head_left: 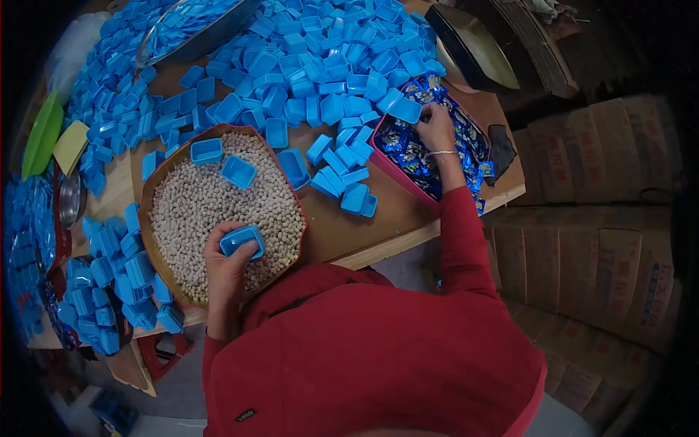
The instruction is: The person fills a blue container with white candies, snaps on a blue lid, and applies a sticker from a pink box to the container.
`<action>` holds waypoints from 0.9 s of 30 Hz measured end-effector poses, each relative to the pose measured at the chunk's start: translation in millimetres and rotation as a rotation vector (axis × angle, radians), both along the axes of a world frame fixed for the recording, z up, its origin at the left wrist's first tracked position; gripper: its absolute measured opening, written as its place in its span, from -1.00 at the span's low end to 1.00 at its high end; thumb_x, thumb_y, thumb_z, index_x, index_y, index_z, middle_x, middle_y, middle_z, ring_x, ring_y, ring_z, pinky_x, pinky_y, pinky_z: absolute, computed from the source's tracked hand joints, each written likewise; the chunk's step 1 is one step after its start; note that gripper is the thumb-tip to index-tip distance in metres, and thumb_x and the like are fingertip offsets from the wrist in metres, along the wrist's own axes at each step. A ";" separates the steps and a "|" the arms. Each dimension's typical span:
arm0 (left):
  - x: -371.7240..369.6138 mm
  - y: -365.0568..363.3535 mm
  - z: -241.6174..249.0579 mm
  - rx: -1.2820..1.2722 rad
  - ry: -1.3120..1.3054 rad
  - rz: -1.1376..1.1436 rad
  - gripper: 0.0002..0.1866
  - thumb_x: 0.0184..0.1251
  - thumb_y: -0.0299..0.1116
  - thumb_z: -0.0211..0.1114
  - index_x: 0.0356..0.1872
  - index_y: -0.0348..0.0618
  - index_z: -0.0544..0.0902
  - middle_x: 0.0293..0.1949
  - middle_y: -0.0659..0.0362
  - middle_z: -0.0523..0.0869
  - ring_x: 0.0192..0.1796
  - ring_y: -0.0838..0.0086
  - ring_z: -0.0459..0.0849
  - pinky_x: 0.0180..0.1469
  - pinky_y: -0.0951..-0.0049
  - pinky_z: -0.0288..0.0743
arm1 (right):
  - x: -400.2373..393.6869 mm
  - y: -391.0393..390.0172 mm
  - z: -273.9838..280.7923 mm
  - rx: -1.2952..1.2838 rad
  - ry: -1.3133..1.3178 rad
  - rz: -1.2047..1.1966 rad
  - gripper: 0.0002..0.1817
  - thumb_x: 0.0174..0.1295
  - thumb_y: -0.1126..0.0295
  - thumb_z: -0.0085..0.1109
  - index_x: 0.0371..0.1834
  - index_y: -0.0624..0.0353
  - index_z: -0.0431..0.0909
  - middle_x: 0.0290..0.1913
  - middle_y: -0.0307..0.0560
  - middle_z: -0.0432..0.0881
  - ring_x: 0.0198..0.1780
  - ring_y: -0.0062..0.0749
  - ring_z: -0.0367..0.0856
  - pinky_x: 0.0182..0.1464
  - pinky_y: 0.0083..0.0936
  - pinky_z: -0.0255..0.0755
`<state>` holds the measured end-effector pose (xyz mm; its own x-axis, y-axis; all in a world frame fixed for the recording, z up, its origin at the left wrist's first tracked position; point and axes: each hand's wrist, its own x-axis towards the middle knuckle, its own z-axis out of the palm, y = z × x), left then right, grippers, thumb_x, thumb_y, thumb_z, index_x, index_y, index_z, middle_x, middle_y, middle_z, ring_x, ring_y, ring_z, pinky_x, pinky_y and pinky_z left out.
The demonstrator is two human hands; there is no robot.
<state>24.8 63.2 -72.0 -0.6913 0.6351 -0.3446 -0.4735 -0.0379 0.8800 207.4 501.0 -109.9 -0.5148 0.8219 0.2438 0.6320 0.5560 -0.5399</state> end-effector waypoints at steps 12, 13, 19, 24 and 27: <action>-0.5 -10.0 2.6 0.131 0.338 0.037 -0.63 0.04 -0.70 0.35 -0.12 -0.09 0.57 -0.04 0.15 0.62 -0.03 0.45 0.62 -0.04 0.44 0.59 | 9.7 -11.0 9.9 -0.378 0.075 0.229 -0.81 0.15 0.48 0.25 -0.19 0.31 0.58 -0.34 -0.10 0.69 -0.35 -0.57 0.56 -0.25 -0.51 0.43; 0.3 -9.6 4.6 0.152 0.492 0.047 -0.62 0.02 -0.73 0.35 -0.14 -0.09 0.58 -0.02 0.13 0.62 -0.01 0.43 0.62 -0.03 0.43 0.58 | 17.3 -4.3 16.0 -0.264 -0.029 0.279 -0.82 0.22 0.45 0.21 -0.16 0.29 0.56 -0.26 -0.05 0.69 -0.31 -0.51 0.59 -0.23 -0.51 0.42; 2.8 -11.2 16.3 0.220 0.557 0.008 -0.62 0.00 -0.77 0.33 -0.17 -0.11 0.59 0.01 0.11 0.60 0.03 0.40 0.60 -0.01 0.40 0.58 | 25.2 -62.0 85.8 0.196 0.343 0.008 -0.77 0.34 0.45 0.11 0.00 0.29 0.55 -0.19 -0.12 0.68 -0.19 -0.43 0.63 -0.13 -0.54 0.47; 9.4 -4.9 23.7 0.167 0.303 -0.010 -0.65 0.14 -0.68 0.26 -0.05 -0.11 0.57 -0.01 0.16 0.60 0.02 0.49 0.60 0.02 0.47 0.55 | -16.2 -176.1 126.6 -0.566 0.495 0.400 -0.74 0.32 0.50 0.12 0.05 0.30 0.55 -0.31 -0.36 0.52 -0.38 -0.80 0.41 -0.34 -0.78 0.33; 9.7 -6.5 33.0 0.094 0.025 -0.053 -0.64 0.24 -0.57 0.21 0.08 -0.14 0.52 0.00 0.17 0.61 0.01 0.51 0.60 0.03 0.45 0.56 | -54.5 -251.5 123.8 -0.774 0.411 0.677 -0.74 0.25 0.59 0.17 0.01 0.25 0.57 -0.36 -0.35 0.44 -0.44 -0.78 0.38 -0.44 -0.74 0.30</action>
